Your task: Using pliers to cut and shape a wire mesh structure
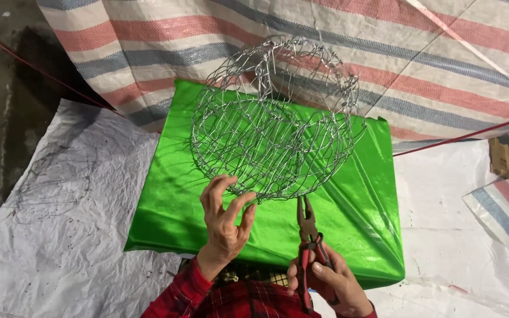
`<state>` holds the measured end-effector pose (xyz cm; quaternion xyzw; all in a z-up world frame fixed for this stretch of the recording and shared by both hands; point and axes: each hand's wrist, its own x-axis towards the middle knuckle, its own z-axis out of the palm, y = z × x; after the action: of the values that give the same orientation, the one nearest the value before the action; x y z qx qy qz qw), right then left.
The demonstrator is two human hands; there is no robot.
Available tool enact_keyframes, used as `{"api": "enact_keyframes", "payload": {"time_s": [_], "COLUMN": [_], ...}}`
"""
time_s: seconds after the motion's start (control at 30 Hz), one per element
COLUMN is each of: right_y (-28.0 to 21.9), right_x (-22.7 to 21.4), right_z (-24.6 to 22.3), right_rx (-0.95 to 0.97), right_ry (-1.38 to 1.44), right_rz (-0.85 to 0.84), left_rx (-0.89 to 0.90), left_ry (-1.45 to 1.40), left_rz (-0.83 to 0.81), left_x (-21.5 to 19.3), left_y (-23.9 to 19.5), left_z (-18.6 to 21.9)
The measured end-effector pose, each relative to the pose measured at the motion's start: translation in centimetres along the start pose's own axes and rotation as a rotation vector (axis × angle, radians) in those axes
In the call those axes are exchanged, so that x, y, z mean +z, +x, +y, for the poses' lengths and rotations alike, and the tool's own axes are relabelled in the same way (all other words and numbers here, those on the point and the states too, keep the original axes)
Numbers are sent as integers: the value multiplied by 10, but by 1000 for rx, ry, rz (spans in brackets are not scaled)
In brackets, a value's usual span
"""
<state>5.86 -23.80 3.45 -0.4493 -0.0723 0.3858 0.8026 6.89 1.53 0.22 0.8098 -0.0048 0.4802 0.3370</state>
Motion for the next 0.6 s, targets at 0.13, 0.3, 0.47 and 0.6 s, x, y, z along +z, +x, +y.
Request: {"api": "enact_keyframes", "payload": {"time_s": [0.13, 0.3, 0.47, 0.6], "right_y": [3, 12, 17, 19], "right_x": [14, 11, 2, 11], "right_z": [-8, -9, -8, -13], "right_rx": [83, 186, 205, 213], "right_ry": [97, 222, 306, 272], "right_rz": [0, 8, -15, 19], "left_rx": [47, -4, -103, -178], "left_ry": [17, 173, 190, 74], "left_rz": [36, -7, -117, -190], "left_x": [15, 34, 45, 40], "left_y": [2, -2, -12, -3], "left_z": [-4, -5, -5, 7]}}
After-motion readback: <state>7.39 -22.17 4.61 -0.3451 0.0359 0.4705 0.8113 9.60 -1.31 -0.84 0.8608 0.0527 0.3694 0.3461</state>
